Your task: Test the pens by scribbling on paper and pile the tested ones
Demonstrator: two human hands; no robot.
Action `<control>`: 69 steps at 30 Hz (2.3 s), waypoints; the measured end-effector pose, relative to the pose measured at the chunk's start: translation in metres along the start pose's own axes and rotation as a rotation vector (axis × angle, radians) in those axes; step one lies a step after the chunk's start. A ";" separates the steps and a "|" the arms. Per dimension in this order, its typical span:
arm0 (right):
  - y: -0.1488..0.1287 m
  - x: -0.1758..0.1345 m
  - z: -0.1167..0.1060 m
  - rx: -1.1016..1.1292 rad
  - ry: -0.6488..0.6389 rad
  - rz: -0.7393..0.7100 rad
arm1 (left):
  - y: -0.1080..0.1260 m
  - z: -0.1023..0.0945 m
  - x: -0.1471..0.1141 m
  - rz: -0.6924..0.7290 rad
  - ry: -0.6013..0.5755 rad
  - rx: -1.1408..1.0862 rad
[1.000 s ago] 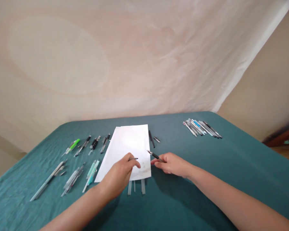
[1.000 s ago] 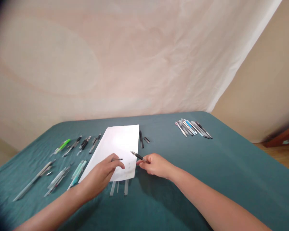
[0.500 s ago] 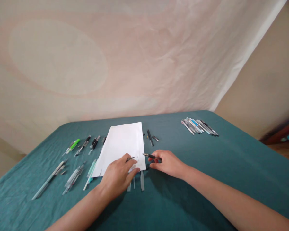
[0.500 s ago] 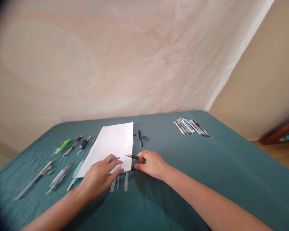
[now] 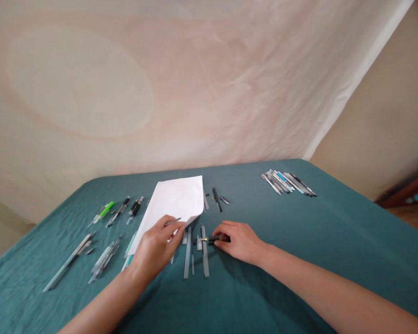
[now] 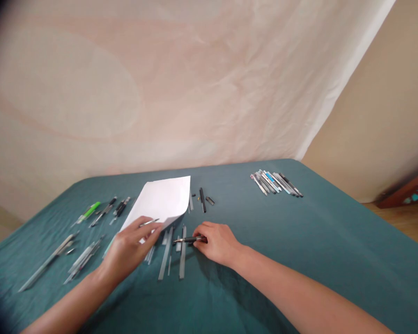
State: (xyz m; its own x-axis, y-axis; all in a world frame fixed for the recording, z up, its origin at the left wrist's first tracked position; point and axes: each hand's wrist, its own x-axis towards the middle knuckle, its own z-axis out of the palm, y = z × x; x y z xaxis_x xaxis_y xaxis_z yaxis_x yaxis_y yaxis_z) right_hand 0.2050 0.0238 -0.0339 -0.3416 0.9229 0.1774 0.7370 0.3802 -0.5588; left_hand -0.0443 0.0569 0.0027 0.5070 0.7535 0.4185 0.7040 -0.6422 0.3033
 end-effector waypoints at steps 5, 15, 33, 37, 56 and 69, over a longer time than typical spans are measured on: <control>0.001 0.000 0.002 0.035 -0.005 -0.008 | -0.024 -0.035 0.010 -0.116 0.280 0.085; 0.017 0.004 0.003 0.155 0.110 0.074 | -0.029 -0.068 0.015 -0.229 0.482 0.212; 0.034 0.008 -0.003 0.360 0.264 0.229 | -0.006 -0.040 -0.017 0.336 -0.208 0.376; 0.034 0.010 -0.004 0.352 0.275 0.226 | 0.017 -0.029 -0.018 0.082 -0.424 -0.024; -0.006 0.001 -0.022 0.737 -0.010 0.131 | 0.058 0.041 0.017 -0.378 -0.307 -1.076; -0.004 0.002 -0.012 1.186 -0.221 0.257 | 0.056 0.034 0.017 -0.439 -0.320 -1.331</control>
State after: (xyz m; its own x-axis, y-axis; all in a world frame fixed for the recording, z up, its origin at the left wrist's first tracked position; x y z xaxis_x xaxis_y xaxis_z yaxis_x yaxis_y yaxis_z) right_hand 0.2081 0.0248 -0.0218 -0.4414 0.8889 -0.1229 -0.1479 -0.2071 -0.9671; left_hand 0.0211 0.0386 -0.0024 0.5887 0.8053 -0.0697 -0.0591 0.1289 0.9899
